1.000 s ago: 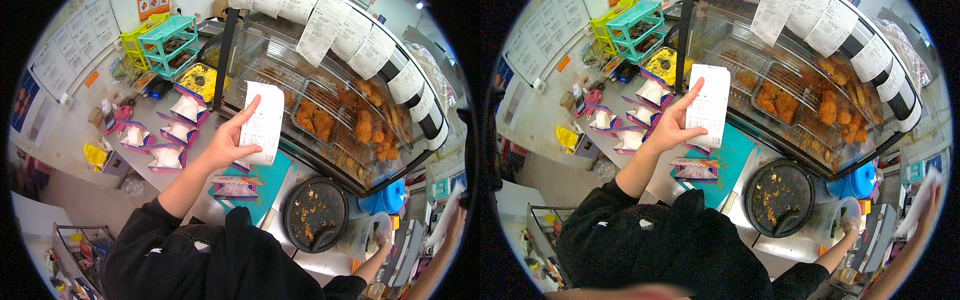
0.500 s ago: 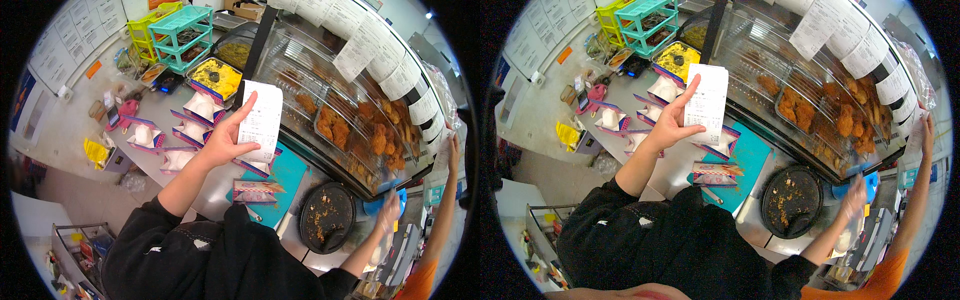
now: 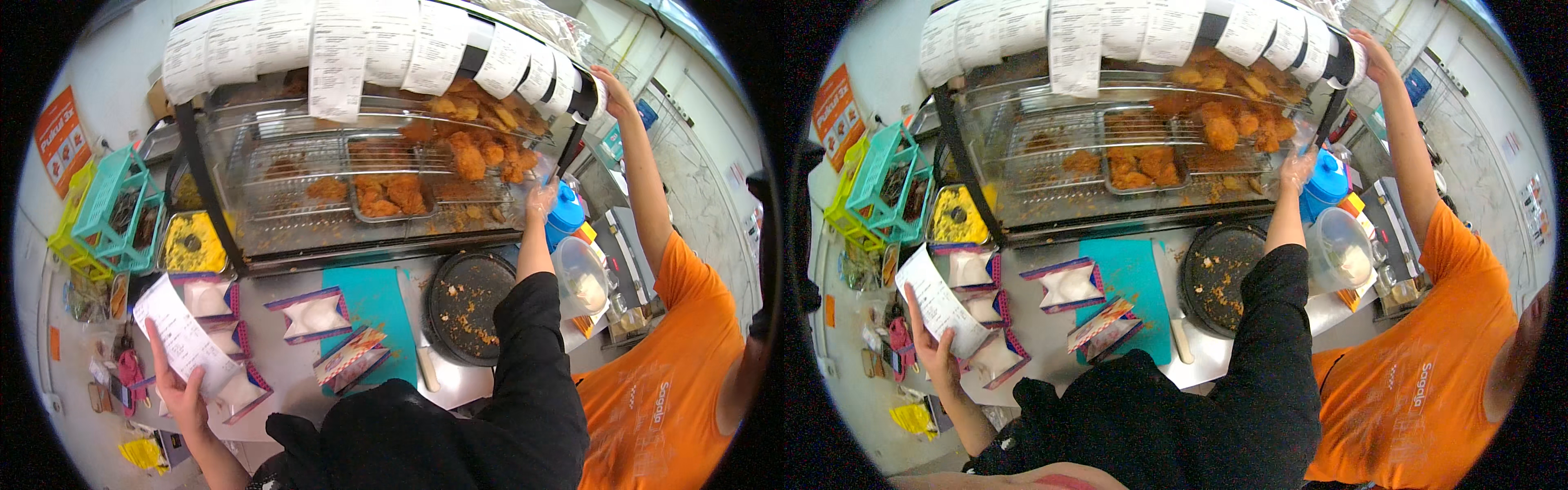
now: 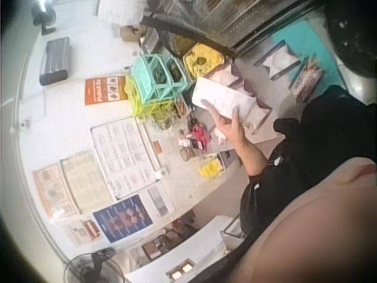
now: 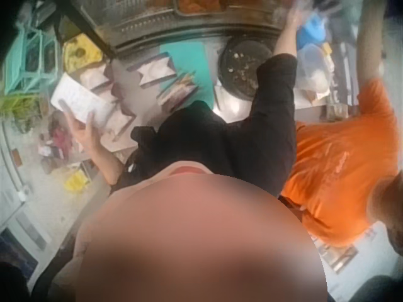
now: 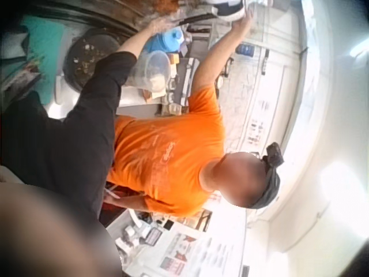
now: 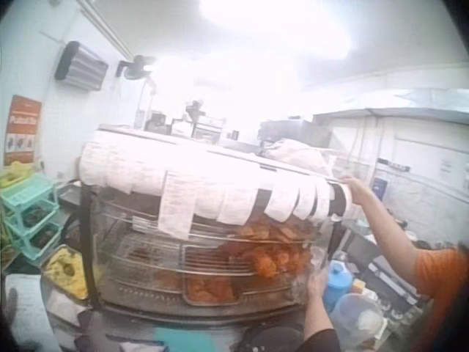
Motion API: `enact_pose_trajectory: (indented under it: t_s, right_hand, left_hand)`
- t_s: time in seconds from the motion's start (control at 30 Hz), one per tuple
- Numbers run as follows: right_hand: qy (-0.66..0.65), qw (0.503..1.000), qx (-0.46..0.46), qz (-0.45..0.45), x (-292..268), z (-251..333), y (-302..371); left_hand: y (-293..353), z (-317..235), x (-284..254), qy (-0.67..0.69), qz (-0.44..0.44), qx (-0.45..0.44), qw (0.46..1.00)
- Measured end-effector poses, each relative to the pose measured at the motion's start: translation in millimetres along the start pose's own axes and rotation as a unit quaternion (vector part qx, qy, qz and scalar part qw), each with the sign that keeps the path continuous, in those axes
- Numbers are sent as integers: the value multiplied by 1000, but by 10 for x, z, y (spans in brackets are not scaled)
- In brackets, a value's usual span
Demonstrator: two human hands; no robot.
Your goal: The person retrieves white buns from a cooler, places them into takeaway boxes, and adds fried chicken pieces and green vegetables. They scoop cooked rice into a small bowl, wrap it, and place it into boxes. The person repeatedly opens boxes, adds items, closes them, and stacks them on the counter.
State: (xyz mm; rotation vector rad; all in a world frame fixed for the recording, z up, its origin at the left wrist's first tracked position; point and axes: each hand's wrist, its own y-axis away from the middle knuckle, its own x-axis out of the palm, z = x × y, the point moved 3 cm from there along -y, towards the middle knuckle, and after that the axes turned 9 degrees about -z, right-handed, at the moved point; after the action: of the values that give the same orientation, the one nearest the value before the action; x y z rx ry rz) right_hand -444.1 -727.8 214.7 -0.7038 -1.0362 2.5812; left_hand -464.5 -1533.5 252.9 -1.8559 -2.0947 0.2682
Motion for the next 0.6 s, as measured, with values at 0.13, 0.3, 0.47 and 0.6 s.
enact_pose_trajectory:
  t_s: [0.13,0.3,0.47,0.6]
  right_hand:
    - [-71,996,1,-48,330,-373,-206]
    - [-165,986,2,-7,364,-349,20]
    - [-346,937,-37,-1,178,238,637]
    - [-316,930,-107,153,-161,588,883]
  left_hand:
    - [155,155,339,24,-13,-50,998]
    - [224,262,814,27,9,-55,998]
    - [247,221,1242,47,16,-52,997]
    - [269,172,1468,42,34,-45,998]
